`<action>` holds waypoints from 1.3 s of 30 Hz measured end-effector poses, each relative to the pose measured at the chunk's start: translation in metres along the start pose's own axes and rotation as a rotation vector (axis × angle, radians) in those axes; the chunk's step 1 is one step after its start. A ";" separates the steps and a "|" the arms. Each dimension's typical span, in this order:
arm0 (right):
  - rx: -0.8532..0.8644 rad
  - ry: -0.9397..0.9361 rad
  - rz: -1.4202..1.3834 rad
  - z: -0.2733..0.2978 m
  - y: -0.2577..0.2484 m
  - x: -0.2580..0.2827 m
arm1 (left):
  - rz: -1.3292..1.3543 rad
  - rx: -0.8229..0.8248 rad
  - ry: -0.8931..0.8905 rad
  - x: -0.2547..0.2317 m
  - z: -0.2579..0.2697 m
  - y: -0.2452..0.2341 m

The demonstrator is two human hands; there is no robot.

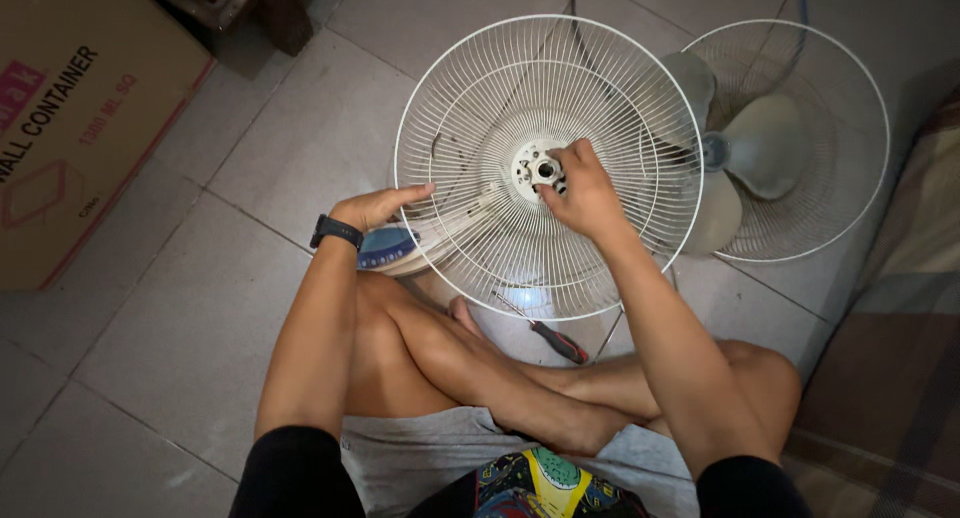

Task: The person disassembles a pedestal fan by removing the front grille, fan blades, and rear grille. They then reassemble the fan by placing the blades back on the motor shaft, securing them with a nut, and reattaching the front and rear grilles.

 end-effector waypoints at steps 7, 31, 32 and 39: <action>-0.234 0.227 0.303 -0.004 0.020 0.011 | -0.087 -0.106 -0.064 -0.006 0.010 0.013; 0.050 0.058 0.226 -0.013 0.005 0.017 | -0.420 0.004 0.252 0.041 -0.046 -0.013; 0.042 0.084 0.262 -0.017 0.008 0.019 | -0.424 -0.032 0.234 0.040 -0.044 -0.013; -0.005 0.443 0.305 -0.024 0.023 0.021 | -0.769 -0.117 0.251 0.031 -0.043 -0.008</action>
Point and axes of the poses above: each hand's wrist, its own z-axis away from the middle knuckle, its own y-axis out of the palm, x = y × z, the point moved 2 cm from there along -z, towards the middle knuckle, and after that the axes turned 13 degrees about x, right-handed, at the moved point
